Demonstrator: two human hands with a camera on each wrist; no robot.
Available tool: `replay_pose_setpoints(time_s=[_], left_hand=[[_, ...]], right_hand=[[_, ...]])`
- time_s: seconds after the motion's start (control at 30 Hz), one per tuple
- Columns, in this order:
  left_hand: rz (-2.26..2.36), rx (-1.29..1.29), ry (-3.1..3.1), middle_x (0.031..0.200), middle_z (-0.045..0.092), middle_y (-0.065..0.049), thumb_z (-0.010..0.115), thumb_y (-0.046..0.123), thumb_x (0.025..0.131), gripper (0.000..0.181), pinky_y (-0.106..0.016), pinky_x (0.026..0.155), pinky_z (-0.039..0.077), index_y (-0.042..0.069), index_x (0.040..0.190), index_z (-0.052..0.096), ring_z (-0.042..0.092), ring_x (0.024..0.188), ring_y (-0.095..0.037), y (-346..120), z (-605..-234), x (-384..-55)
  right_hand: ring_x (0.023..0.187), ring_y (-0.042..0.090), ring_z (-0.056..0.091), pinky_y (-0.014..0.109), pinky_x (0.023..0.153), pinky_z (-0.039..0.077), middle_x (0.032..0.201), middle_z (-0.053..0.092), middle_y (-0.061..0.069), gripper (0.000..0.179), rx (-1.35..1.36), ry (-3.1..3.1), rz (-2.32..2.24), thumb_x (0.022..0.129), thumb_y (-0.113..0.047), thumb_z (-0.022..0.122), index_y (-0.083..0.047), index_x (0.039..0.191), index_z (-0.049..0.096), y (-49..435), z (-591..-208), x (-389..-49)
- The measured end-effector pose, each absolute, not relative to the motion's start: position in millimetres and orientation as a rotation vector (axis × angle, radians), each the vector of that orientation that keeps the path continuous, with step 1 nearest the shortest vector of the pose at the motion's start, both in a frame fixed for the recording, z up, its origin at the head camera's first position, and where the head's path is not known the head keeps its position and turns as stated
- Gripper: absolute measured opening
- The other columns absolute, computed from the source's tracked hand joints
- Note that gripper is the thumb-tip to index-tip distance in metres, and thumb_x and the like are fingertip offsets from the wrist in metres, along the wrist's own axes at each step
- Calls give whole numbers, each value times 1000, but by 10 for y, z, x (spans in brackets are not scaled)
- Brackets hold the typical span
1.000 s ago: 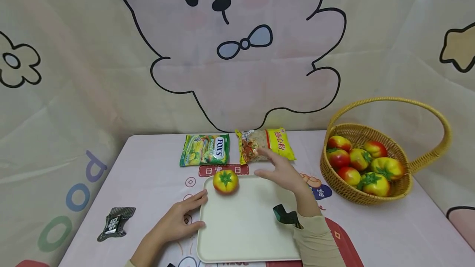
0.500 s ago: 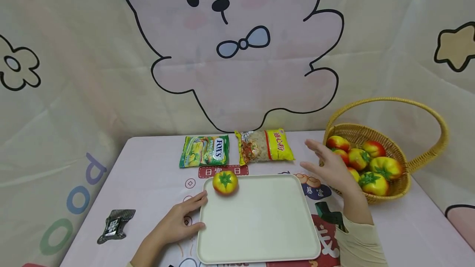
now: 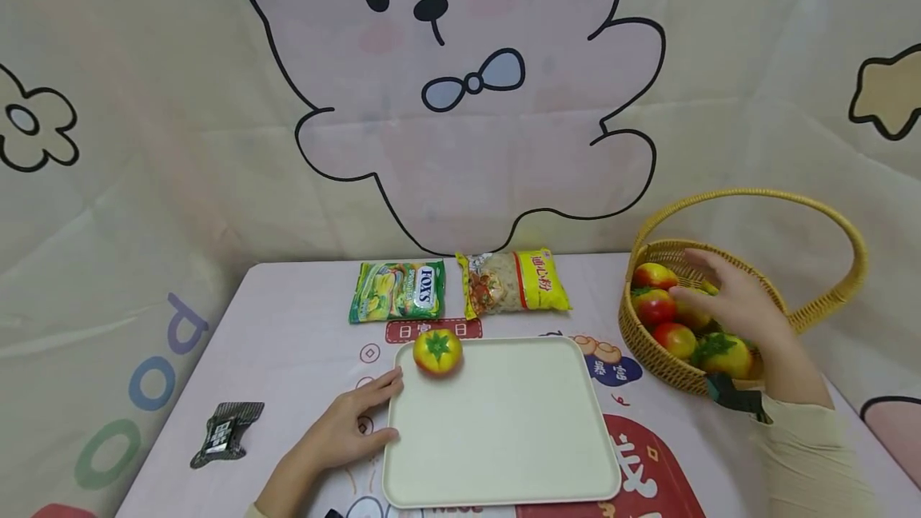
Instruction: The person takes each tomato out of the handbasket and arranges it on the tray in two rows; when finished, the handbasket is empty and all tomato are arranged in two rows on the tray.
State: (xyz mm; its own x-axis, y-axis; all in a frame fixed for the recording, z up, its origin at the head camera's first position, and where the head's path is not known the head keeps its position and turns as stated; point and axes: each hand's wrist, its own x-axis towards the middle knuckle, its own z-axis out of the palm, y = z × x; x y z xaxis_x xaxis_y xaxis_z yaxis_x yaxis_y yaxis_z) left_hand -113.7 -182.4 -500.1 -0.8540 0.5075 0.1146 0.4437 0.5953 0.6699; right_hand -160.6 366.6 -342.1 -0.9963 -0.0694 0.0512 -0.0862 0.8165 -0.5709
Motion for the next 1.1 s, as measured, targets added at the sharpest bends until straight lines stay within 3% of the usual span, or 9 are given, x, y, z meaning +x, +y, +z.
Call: replay_pose_setpoints(time_s=[0.33,0.67,1.1], left_hand=[[1112,823,2717,148,41,8,73,41,79,65,-47,108,37,17,137,53,38,137,-20,-1821,-5002,-1147],[1110,858,2729,148,43,5,73,41,80,65,-49,106,38,16,136,53,40,136,-24,-1819,-5005,-1147],[1102,826,2713,148,41,8,72,44,79,67,-47,108,37,16,137,53,39,137,-20,-1808,-5006,-1165]], right_hand=[[125,57,28,71,96,28,141,28,41,80,92,-3128,858,94,-40,55,13,143,21,4238,-3410,-1905],[124,59,28,70,98,29,139,28,44,83,82,-3286,744,93,-44,55,17,140,23,4498,-3495,-2082],[118,62,33,66,94,37,133,29,47,67,127,-3369,681,89,-13,58,24,135,26,4630,-3679,-2261]])
